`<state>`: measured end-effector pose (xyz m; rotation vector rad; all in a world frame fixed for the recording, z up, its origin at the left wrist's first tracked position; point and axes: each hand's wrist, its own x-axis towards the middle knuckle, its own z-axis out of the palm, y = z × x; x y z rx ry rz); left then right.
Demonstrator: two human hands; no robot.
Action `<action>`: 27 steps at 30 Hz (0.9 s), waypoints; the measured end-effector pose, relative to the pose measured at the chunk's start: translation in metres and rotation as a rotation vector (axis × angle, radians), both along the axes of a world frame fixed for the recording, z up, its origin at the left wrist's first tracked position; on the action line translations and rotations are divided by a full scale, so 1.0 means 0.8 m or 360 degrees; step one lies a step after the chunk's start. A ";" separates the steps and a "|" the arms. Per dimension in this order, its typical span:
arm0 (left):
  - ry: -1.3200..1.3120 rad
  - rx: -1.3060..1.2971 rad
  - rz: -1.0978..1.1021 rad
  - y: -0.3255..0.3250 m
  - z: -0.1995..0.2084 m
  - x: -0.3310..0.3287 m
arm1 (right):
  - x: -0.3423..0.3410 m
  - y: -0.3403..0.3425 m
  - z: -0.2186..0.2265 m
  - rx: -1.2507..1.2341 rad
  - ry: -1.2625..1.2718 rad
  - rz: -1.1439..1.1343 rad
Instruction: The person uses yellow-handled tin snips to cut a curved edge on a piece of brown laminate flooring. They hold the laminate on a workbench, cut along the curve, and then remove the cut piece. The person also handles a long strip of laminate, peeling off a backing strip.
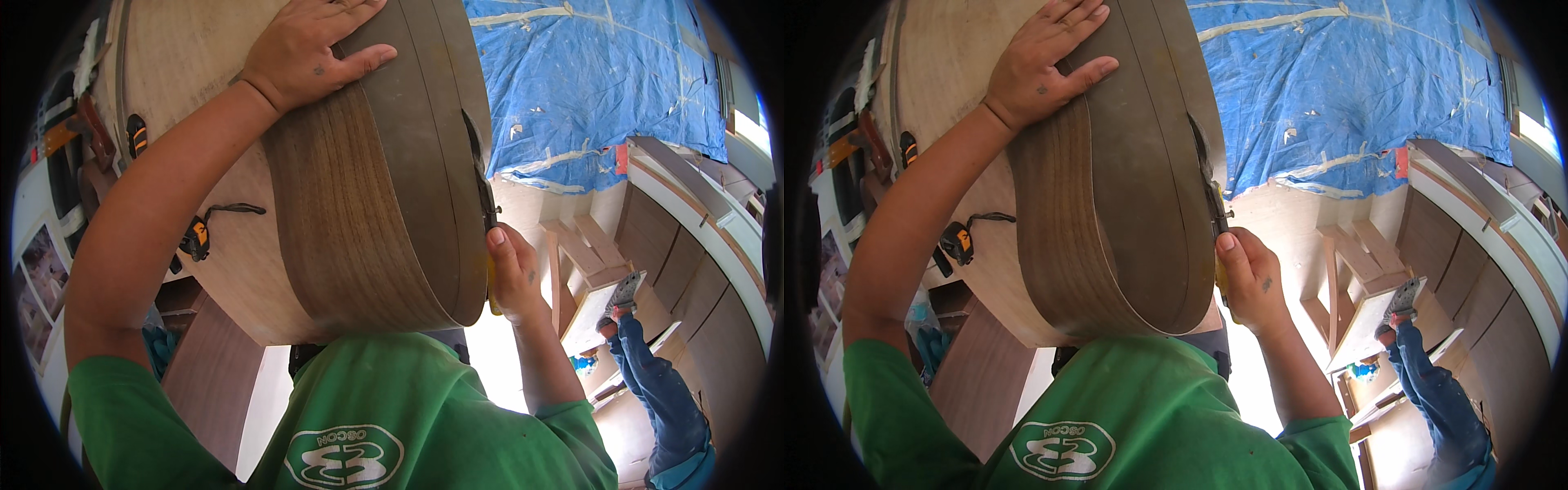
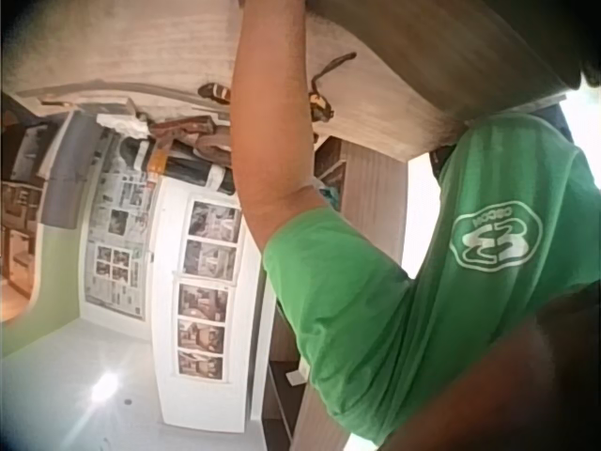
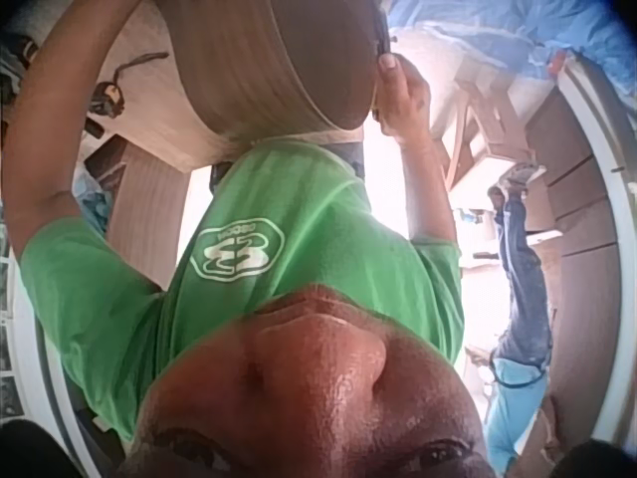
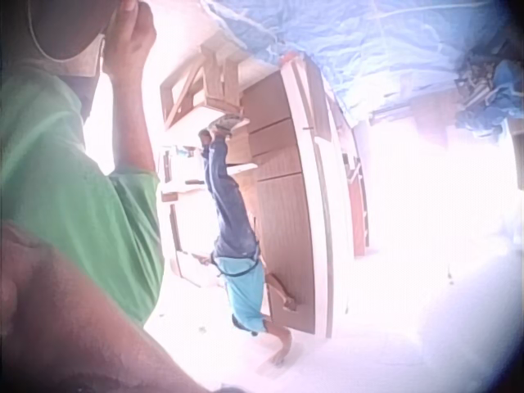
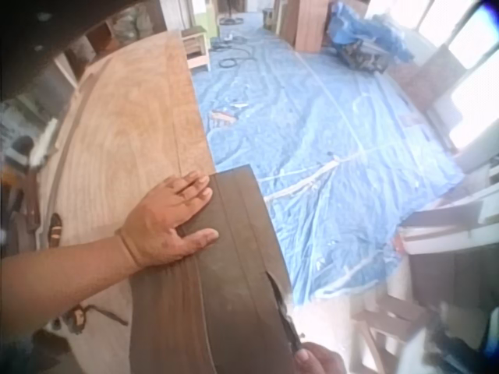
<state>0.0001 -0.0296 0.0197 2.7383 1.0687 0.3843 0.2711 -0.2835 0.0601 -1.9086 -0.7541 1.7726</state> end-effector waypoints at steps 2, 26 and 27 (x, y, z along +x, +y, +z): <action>-0.0006 0.0003 -0.0006 0.000 0.000 0.000 | 0.001 0.003 -0.001 0.0013 0.0021 0.0003; 0.0051 0.0011 -0.0002 0.000 0.001 0.000 | -0.005 0.010 -0.001 0.0028 0.0144 -0.0092; 0.0049 0.0013 -0.0004 0.000 0.001 0.000 | -0.003 0.010 -0.002 0.0022 0.0141 -0.0077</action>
